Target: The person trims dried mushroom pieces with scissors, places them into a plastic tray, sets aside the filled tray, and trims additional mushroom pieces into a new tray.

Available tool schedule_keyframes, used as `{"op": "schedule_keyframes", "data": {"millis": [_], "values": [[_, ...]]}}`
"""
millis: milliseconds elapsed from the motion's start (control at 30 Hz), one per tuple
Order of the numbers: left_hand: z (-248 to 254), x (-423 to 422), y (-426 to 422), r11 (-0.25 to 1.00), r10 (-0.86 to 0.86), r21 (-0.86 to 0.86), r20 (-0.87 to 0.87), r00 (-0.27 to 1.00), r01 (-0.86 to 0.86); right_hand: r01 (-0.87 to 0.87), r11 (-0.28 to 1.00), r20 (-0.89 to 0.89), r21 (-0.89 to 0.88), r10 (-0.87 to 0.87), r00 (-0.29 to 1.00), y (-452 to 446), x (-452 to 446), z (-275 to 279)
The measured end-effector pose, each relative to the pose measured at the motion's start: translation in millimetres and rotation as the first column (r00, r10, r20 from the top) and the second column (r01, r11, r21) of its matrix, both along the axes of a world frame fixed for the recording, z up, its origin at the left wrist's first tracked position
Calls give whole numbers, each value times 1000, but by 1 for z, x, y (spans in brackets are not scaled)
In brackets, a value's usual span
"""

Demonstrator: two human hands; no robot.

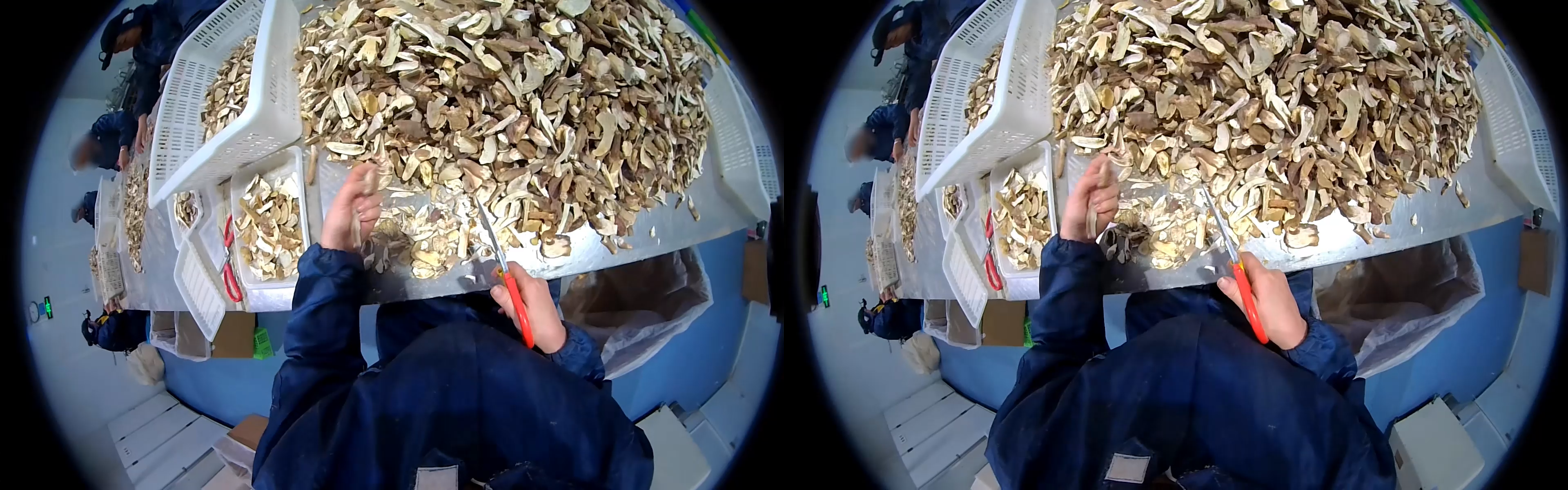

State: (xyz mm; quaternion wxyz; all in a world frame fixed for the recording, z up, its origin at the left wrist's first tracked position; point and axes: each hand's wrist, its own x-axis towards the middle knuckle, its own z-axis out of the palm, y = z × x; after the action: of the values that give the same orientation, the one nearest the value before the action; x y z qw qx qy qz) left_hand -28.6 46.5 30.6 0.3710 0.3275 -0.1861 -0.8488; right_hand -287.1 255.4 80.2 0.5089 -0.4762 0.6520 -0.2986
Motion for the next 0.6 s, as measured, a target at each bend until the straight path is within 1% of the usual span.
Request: {"op": "schedule_keyframes", "data": {"millis": [67,100,200,233,267,300,333,367,400,433,467,500,600], "values": [[0,13,5,978,115,191,-188,975,-79,-13,1000,-14,-9,12,1000,-1,0,-2],[3,14,3,984,99,158,-107,989,-81,-19,1000,-17,-8,19,1000,-2,0,-2],[3,7,-2,974,139,181,-24,990,-133,-29,1000,-21,-5,29,999,-2,0,1],[4,-1,-6,988,67,134,106,992,-82,-28,1000,-20,-4,28,999,-2,0,2],[6,-9,-9,999,-17,-28,301,954,27,-25,1000,-20,-2,25,999,-2,-1,3],[11,-20,-10,973,-64,-163,492,868,165,-21,1000,-20,-2,21,1000,-1,-1,2],[12,-31,-10,910,-70,-263,666,743,321,-16,1000,-20,-2,16,1000,0,-1,2],[8,-45,-8,850,120,-408,766,632,332,-11,1000,-21,-2,11,1000,1,-1,2],[4,-54,-8,732,278,-529,807,521,429,-7,1000,-25,-7,6,1000,1,-2,2],[0,-59,-9,589,443,-606,795,413,535,-3,1000,-27,-13,3,1000,2,-1,2],[-3,-64,-9,430,604,-633,732,316,644,0,1000,-30,-18,-1,1000,2,-1,3],[1,-67,-7,470,560,-572,782,274,672,-5,1000,-34,-16,4,999,2,-1,3],[6,-65,-3,475,520,-589,787,332,654,-15,1000,-50,-7,14,999,2,-3,4]]}}
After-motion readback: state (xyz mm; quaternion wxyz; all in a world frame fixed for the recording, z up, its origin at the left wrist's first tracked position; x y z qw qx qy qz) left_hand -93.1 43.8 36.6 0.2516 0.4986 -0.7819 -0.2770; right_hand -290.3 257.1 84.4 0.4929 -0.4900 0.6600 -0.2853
